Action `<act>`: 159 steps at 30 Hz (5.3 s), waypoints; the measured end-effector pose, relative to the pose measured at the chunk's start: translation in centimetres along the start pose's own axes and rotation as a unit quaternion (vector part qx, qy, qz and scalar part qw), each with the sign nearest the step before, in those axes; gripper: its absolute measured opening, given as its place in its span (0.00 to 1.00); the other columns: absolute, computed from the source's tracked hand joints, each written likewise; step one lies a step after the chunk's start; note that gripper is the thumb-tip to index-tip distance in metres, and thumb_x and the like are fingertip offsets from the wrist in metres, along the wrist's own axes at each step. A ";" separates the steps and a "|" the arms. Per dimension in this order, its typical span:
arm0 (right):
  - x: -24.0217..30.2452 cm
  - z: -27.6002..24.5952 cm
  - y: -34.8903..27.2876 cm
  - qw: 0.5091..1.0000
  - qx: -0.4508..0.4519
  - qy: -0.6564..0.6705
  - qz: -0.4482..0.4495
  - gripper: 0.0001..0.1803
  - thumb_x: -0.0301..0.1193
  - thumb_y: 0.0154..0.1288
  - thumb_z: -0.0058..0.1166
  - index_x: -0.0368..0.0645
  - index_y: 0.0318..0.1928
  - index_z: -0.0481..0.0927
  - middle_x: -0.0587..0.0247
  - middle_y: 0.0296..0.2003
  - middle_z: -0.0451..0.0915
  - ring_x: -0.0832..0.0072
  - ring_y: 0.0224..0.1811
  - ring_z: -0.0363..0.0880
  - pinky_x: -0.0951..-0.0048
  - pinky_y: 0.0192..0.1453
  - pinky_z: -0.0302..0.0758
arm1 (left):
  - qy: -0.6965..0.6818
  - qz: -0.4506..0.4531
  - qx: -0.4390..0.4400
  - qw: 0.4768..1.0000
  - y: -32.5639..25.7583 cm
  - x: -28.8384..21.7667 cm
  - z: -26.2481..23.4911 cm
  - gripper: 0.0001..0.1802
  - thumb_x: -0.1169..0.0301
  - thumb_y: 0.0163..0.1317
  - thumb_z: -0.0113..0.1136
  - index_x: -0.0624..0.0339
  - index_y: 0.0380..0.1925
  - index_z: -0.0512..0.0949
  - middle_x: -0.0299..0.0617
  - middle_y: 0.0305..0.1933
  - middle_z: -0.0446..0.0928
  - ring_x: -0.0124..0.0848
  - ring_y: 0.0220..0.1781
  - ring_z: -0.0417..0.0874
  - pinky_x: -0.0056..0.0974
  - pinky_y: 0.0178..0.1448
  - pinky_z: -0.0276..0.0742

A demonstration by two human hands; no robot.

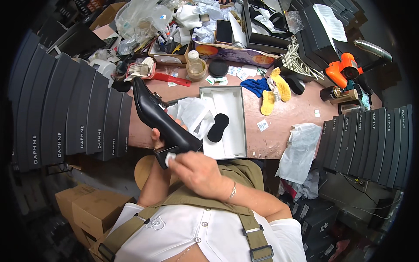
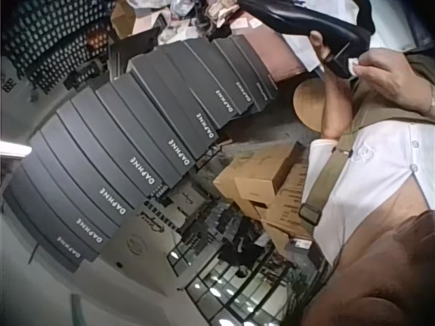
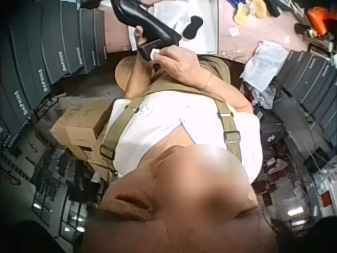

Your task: Inspecting, cleaning, marking the soles, and packing pairs of high-heeled shoes into boxes at a factory workbench.

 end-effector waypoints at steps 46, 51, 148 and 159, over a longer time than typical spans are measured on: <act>-29.9 5.3 15.0 0.986 -0.060 -0.151 0.036 0.07 0.28 0.56 0.59 0.45 0.38 0.82 0.62 0.33 0.77 0.63 0.38 0.77 0.65 0.40 0.75 | -0.060 -0.019 -0.136 0.989 1.5 -1.0 -5.4 0.40 0.59 0.44 0.77 0.53 0.56 0.67 0.33 0.47 0.71 0.33 0.47 0.75 0.41 0.51 0.77; -30.5 6.6 13.3 0.983 -0.071 -0.171 0.010 0.22 0.28 0.52 0.64 0.46 0.49 0.75 0.52 0.51 0.73 0.57 0.46 0.77 0.65 0.48 0.76 | -0.054 -0.013 -0.142 0.988 1.9 -1.5 -5.4 0.39 0.59 0.44 0.77 0.53 0.54 0.67 0.33 0.46 0.71 0.32 0.45 0.76 0.40 0.50 0.77; -18.0 -2.5 -0.1 0.939 0.096 0.207 0.258 0.45 0.47 0.58 0.62 0.40 0.69 0.57 0.47 0.65 0.63 0.57 0.65 0.65 0.62 0.66 0.62 | 0.064 0.045 -0.137 0.987 1.3 -0.4 0.0 0.41 0.36 0.52 0.60 0.60 0.52 0.73 0.42 0.45 0.80 0.35 0.43 0.83 0.40 0.47 0.82; -10.9 -7.3 -12.6 0.740 0.015 0.546 0.393 0.45 0.58 0.46 0.64 0.33 0.54 0.73 0.56 0.43 0.80 0.69 0.46 0.80 0.69 0.52 0.75 | 0.908 0.137 0.000 0.396 3.8 -1.0 5.8 0.39 0.60 0.44 0.72 0.57 0.59 0.71 0.51 0.60 0.69 0.48 0.66 0.63 0.51 0.70 0.55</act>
Point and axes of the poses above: each hand's wrist, its own y-axis towards the middle knuckle, its own z-axis out of the palm, x = y × z, the point moved 4 cm from there along y, towards the middle knuckle
